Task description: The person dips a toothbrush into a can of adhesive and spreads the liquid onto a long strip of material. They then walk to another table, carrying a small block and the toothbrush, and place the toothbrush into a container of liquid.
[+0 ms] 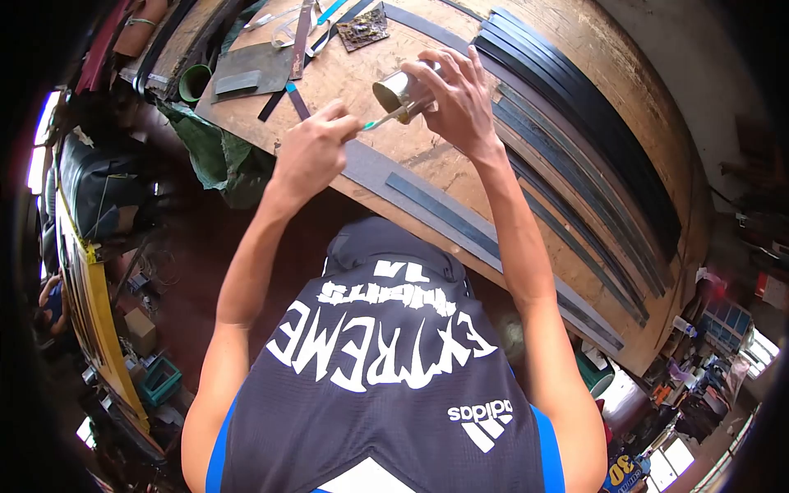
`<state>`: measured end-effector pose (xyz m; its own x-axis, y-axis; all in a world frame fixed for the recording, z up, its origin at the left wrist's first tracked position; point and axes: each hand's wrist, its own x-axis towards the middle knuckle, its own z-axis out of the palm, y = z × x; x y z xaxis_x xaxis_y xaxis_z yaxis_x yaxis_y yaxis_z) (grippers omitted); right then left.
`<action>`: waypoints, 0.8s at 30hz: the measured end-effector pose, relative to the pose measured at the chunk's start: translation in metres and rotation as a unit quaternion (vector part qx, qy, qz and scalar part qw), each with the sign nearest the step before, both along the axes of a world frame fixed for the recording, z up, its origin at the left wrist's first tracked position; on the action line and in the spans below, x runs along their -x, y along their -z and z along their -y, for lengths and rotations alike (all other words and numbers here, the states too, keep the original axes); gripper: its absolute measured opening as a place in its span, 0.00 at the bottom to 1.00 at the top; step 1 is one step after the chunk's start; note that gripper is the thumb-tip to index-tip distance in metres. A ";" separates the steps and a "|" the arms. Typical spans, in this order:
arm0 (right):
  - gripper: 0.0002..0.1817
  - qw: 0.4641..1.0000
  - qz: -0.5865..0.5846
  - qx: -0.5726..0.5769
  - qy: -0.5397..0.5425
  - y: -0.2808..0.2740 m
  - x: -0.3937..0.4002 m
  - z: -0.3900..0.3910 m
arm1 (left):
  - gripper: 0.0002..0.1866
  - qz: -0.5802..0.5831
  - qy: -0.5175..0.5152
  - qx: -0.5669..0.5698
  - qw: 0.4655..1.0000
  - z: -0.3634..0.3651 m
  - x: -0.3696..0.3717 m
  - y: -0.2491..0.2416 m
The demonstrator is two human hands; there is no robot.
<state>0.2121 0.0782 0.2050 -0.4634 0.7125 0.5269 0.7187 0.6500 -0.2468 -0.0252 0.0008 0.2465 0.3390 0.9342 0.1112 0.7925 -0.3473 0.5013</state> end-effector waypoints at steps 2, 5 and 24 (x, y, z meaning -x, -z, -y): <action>0.41 1.000 -0.001 0.012 0.000 0.007 -0.007 0.000 | 0.08 -0.012 0.000 0.016 1.000 0.002 0.022 -0.005; 0.42 0.999 -0.019 0.033 -0.003 0.009 -0.011 0.002 | 0.09 -0.031 -0.035 -0.003 0.999 0.006 0.047 -0.023; 0.37 0.997 -0.003 0.078 -0.018 0.028 -0.003 -0.001 | 0.09 0.349 -0.019 0.233 0.907 0.013 0.044 0.063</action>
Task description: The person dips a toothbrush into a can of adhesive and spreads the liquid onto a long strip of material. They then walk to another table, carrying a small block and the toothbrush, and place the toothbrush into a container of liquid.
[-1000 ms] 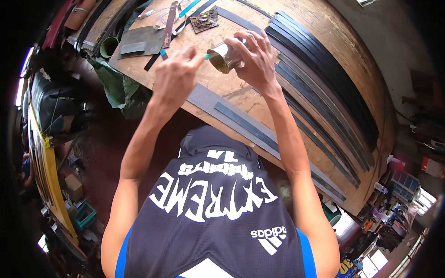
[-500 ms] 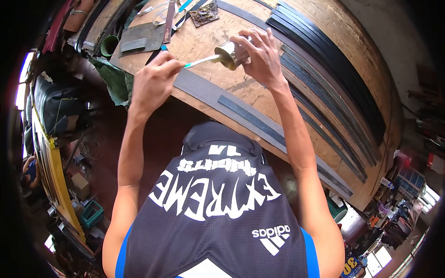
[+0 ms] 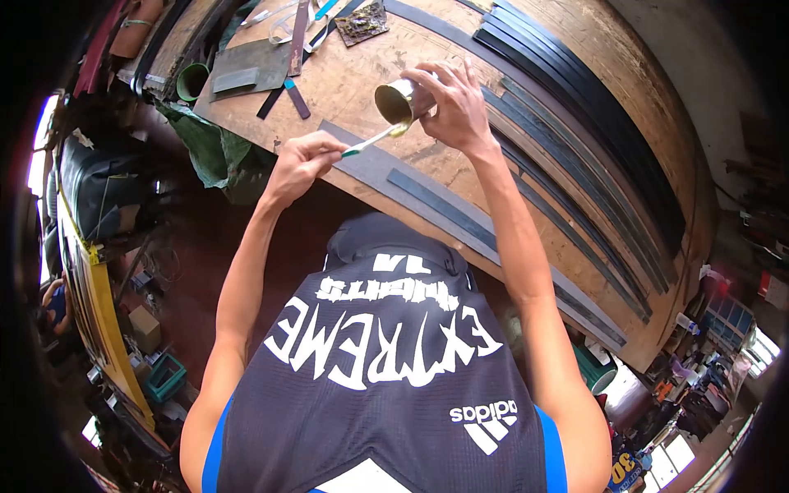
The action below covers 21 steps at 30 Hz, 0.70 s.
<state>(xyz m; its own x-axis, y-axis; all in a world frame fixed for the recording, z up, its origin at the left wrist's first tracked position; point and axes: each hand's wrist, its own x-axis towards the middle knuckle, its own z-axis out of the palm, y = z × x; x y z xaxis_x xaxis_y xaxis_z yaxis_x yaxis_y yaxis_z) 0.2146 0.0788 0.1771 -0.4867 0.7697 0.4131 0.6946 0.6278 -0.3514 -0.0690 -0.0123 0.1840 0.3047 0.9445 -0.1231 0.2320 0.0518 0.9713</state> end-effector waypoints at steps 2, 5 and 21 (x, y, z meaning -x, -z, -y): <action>0.37 0.999 0.003 0.029 0.018 0.015 0.000 0.001 | 0.06 0.103 -0.027 0.155 0.982 0.007 0.011 0.004; 0.33 0.997 0.006 0.072 0.029 0.032 -0.002 0.005 | 0.07 0.194 -0.083 0.171 0.962 0.017 0.036 0.009; 0.45 0.890 -0.310 0.315 0.113 0.138 0.025 -0.009 | 0.07 -0.029 -0.225 0.164 0.960 0.049 0.108 0.043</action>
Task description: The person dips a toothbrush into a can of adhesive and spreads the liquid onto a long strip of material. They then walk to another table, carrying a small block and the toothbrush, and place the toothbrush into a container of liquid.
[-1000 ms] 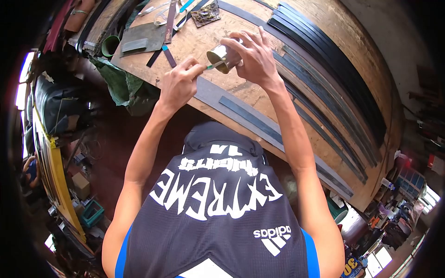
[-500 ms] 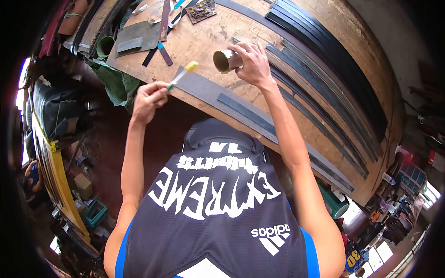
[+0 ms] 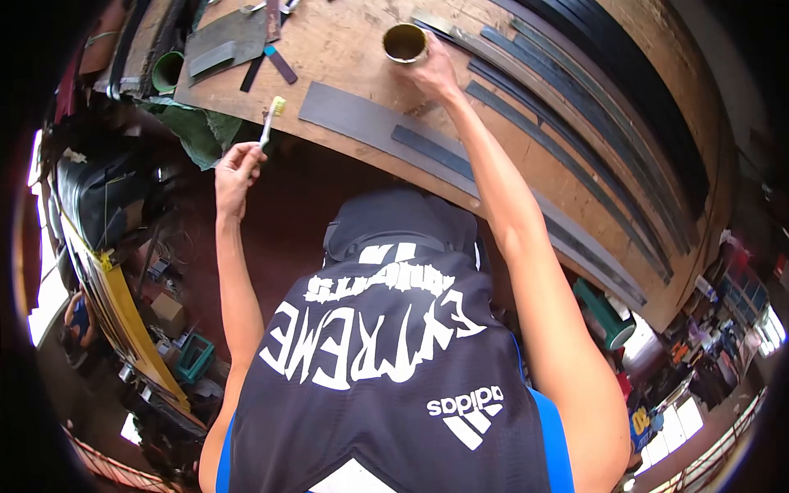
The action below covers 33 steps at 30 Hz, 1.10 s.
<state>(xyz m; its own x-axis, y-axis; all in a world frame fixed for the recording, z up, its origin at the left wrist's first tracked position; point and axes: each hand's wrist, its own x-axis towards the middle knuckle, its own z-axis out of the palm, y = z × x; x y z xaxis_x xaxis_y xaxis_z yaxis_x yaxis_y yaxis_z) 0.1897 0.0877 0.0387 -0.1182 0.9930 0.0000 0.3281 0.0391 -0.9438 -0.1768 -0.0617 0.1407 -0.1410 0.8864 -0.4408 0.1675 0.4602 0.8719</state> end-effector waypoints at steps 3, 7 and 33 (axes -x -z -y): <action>0.47 1.000 0.026 -0.014 0.007 0.032 0.002 -0.002 | 0.08 0.002 0.062 -0.006 0.998 0.009 -0.027 0.022; 0.46 1.000 0.002 0.007 0.031 0.020 -0.003 0.011 | 0.09 -0.087 0.168 -0.065 0.980 0.010 -0.059 0.033; 0.08 0.936 0.352 0.016 0.003 0.011 -0.060 0.189 | 0.06 -0.370 0.420 -0.196 0.805 -0.073 -0.131 0.099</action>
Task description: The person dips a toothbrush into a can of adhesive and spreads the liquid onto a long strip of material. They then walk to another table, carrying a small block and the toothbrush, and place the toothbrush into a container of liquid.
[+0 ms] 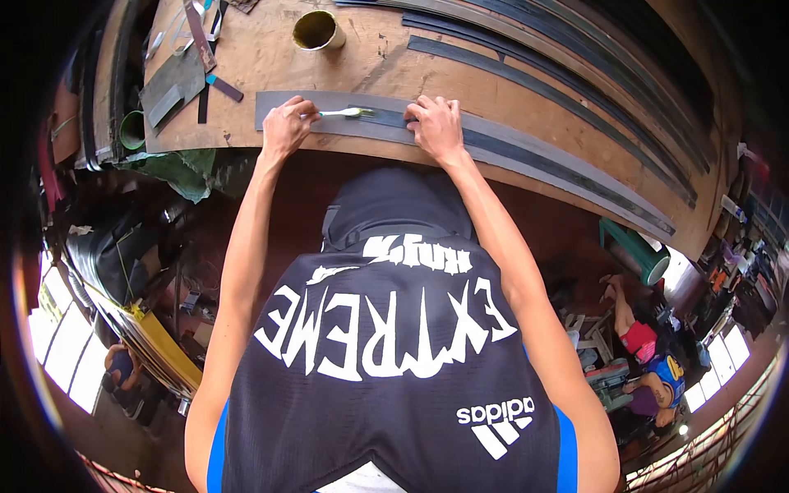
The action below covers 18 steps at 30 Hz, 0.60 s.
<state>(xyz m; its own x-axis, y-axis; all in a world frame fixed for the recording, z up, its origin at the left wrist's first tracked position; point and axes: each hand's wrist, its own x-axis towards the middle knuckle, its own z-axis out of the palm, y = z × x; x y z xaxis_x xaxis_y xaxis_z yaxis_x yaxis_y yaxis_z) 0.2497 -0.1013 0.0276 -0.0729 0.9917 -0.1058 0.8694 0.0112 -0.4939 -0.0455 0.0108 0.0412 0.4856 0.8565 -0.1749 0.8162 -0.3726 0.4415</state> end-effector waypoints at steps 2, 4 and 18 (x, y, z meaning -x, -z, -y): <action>0.08 1.000 -0.005 0.001 0.002 -0.002 0.001 0.001 | 0.07 -0.012 0.000 -0.005 1.000 -0.001 0.005 -0.011; 0.08 1.000 -0.009 0.002 0.006 -0.003 0.000 0.000 | 0.07 -0.021 0.003 -0.010 1.000 0.000 0.006 -0.020; 0.08 1.000 -0.006 -0.012 0.008 -0.005 0.002 -0.001 | 0.07 -0.029 0.050 -0.044 0.997 -0.004 -0.002 -0.004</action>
<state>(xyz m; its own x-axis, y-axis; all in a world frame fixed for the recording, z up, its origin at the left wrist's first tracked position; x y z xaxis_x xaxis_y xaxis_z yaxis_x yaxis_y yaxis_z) 0.2480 -0.1001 0.0322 -0.0589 0.9949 -0.0821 0.8636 0.0095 -0.5041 -0.0432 0.0144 0.0453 0.5604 0.8178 -0.1310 0.7965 -0.4888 0.3558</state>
